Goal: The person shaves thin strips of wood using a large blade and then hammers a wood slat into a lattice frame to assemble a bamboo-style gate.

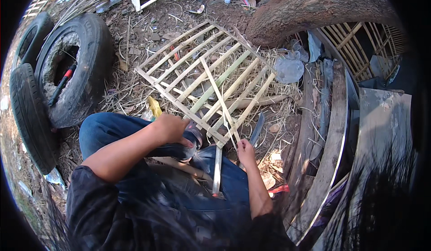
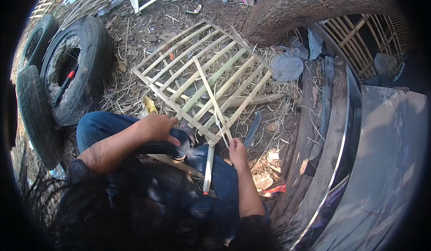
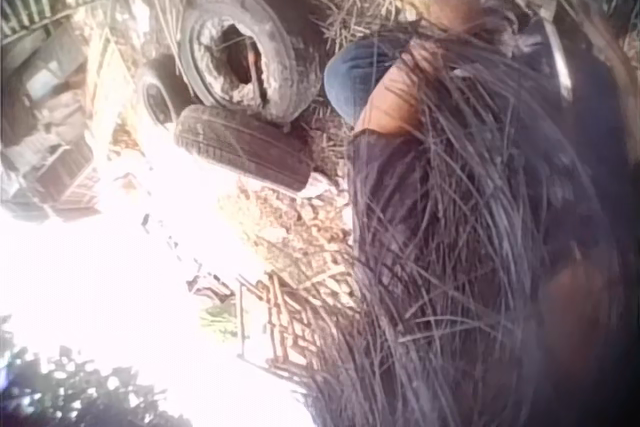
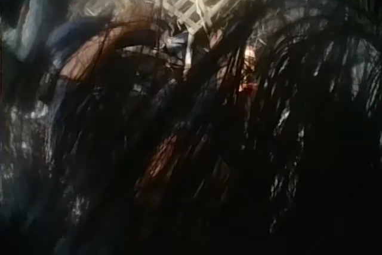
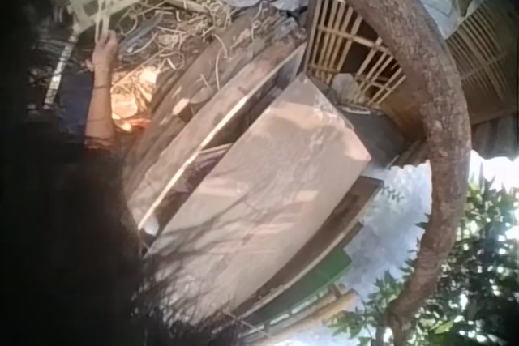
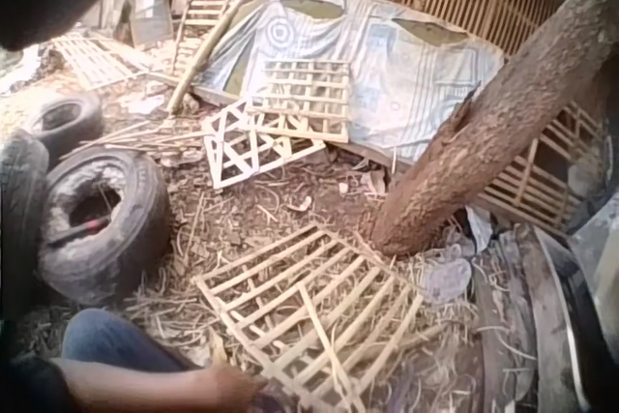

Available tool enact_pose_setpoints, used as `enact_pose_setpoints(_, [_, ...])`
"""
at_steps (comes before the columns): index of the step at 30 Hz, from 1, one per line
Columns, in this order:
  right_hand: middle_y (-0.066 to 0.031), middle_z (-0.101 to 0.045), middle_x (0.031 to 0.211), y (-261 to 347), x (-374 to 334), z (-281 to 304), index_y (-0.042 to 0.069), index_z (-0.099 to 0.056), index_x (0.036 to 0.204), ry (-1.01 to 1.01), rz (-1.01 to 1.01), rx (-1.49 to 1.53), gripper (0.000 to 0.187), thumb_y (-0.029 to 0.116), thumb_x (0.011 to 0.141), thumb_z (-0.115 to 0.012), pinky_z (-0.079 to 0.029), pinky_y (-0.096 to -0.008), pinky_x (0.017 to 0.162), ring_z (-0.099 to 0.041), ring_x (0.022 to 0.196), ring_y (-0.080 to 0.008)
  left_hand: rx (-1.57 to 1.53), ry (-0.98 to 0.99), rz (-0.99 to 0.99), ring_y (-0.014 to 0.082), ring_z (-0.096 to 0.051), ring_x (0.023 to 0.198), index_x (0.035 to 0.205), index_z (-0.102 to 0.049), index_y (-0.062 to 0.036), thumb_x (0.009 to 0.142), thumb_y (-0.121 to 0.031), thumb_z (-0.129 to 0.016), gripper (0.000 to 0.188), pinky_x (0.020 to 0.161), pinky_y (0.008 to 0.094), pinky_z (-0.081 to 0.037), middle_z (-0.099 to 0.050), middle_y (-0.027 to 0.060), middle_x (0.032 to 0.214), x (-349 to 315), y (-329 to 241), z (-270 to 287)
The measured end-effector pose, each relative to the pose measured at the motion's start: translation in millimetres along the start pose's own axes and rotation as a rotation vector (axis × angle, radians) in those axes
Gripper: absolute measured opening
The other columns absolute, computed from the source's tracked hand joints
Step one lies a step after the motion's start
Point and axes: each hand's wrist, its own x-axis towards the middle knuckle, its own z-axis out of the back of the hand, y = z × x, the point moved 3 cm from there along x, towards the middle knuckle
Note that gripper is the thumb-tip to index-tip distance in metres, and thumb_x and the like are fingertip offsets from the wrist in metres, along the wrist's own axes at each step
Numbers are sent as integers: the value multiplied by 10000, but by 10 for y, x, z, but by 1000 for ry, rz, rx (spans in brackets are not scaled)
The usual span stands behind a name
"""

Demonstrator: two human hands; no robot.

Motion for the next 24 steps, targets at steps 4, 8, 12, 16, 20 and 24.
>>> enact_pose_setpoints(4, [-103, -655, 780, 375, -80, 38, -11, -602, 1045, -80, 77, -122, 227, 163, 903, -634, -479, -305, 638, -615, 684, -170, 8, -7, 7, 392, -657, 902, 1120, -541, 3, 706, -699, -635, 821, 782, 464, -524, -663, 222, 916, -39, 5, 8])
enact_pose_setpoints(8, [-150, -686, 886, 555, -129, 142, 28, -627, 1070, -105, 51, -136, 243, 206, 904, -623, -498, -348, 715, -653, 802, -251, 8, -18, -14, 396, -656, 904, 1127, -535, 5, 703, -699, -637, 827, 790, 465, -521, -662, 228, 922, -15, -13, 4])
enact_pose_setpoints(12, [-183, -679, 952, 753, -171, 180, 53, -633, 1078, -95, 120, -168, 251, 228, 899, -614, -504, -403, 766, -649, 895, -372, 10, -23, -20, 397, -653, 911, 1127, -534, 6, 706, -690, -639, 820, 797, 466, -516, -660, 230, 927, -34, -21, 7])
enact_pose_setpoints(16, [-184, -672, 986, 811, -194, 187, 41, -643, 1074, -60, 258, -284, 251, 204, 884, -627, -503, -417, 789, -637, 913, -382, 7, -53, -39, 404, -649, 918, 1148, -527, 5, 708, -683, -642, 824, 805, 470, -511, -657, 235, 945, -20, -12, -20])
enact_pose_setpoints(20, [-156, -672, 970, 747, -146, 191, 88, -649, 1090, -34, 266, -351, 251, 234, 887, -618, -514, -434, 758, -642, 885, -365, -3, -51, -33, 409, -642, 931, 1190, -517, -9, 710, -684, -640, 838, 814, 472, -507, -652, 241, 970, -10, -7, -26])
enact_pose_setpoints(24, [-121, -676, 970, 704, -191, 207, 103, -650, 1097, -48, 254, -363, 258, 258, 896, -603, -520, -428, 756, -646, 881, -347, -2, 8, -5, 411, -637, 947, 1228, -505, -25, 712, -688, -637, 851, 823, 475, -504, -650, 242, 987, 13, -45, -9])
